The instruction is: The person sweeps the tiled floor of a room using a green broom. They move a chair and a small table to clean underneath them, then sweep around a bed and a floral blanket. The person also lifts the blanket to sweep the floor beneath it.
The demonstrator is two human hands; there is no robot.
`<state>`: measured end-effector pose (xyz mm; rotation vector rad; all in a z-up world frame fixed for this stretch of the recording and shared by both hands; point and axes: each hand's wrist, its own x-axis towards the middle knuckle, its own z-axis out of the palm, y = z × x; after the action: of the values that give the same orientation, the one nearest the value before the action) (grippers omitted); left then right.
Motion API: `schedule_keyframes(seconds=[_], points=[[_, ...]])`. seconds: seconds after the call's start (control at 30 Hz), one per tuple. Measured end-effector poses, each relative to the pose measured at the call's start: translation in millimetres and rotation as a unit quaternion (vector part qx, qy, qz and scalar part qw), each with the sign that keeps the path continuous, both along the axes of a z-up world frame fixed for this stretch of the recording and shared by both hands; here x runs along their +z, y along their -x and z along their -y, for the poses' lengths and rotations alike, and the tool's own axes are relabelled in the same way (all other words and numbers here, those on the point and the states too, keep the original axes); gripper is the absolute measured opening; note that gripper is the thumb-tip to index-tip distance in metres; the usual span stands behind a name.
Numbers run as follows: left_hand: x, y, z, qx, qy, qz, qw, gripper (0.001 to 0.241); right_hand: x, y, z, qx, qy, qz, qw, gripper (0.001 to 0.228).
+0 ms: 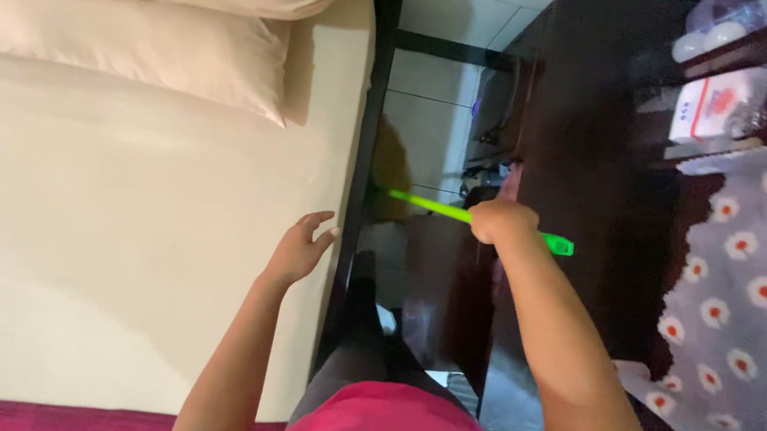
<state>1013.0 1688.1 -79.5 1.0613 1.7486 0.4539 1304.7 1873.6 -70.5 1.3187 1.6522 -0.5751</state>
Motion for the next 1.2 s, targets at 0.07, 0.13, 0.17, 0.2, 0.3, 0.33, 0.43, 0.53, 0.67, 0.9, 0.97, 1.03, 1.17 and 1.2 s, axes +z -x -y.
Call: schedule_keyframes(seconds=[0.07,0.13,0.17,0.2,0.3,0.33,0.43,0.53,0.67,0.9,0.97,1.03,1.17,1.2], points=[[-2.9,-13.0,16.2,0.001,-0.009,-0.005,1.0,0.049,27.2,-3.8,19.4,-0.027,0.006,-0.036,0.999,0.045],[-4.5,-29.3,37.5,0.009,-0.013,-0.008,1.0,0.05,42.3,-6.1,44.4,-0.047,0.017,-0.07,0.996,0.048],[-4.5,-37.8,49.4,0.022,-0.021,0.001,1.0,0.049,42.7,-5.9,58.5,-0.041,0.02,-0.07,0.997,0.045],[-5.2,-46.5,61.8,0.034,-0.028,0.01,0.999,0.049,42.3,-5.9,73.2,-0.034,0.022,-0.07,0.997,0.043],[-10.9,-74.2,105.8,0.037,-0.047,0.019,0.998,0.048,66.8,-5.5,107.8,0.017,0.021,-0.056,0.998,0.041],[-5.4,-81.9,124.2,0.045,-0.042,0.018,0.998,0.048,53.1,-14.9,118.9,0.025,0.026,-0.056,0.998,0.041],[9.6,-85.2,158.5,0.041,-0.044,0.011,0.998,0.048,22.2,-25.9,135.2,0.01,0.005,-0.059,0.998,0.046],[18.7,-78.4,186.7,0.059,-0.065,-0.023,0.996,0.048,-8.4,-28.2,148.4,-0.016,0.01,-0.046,0.999,0.048],[27.8,-69.1,236.5,0.037,-0.051,-0.078,0.995,0.049,-43.0,-22.2,192.5,0.035,0.01,0.006,0.999,0.042],[14.0,-45.5,360.3,-0.017,-0.027,-0.12,0.992,0.051,16.9,-61.0,310.6,0.055,0.016,-0.04,0.998,0.048],[11.4,-35.5,398.9,-0.016,-0.027,-0.114,0.993,0.051,33.0,-61.9,356.5,0.048,0.06,-0.046,0.996,0.047],[3.9,-28.7,438.3,-0.012,-0.024,-0.104,0.994,0.051,24.2,-75.5,402.6,0.043,0.108,-0.049,0.992,0.047],[-15.7,-19.5,484.7,0.006,-0.066,-0.088,0.994,0.049,36.7,-97.4,453.9,0.041,0.086,-0.048,0.994,0.051],[-20.4,-19.8,497.2,0.007,-0.084,-0.08,0.993,0.049,57.3,-98.0,465.5,0.068,0.087,-0.04,0.993,0.054]])
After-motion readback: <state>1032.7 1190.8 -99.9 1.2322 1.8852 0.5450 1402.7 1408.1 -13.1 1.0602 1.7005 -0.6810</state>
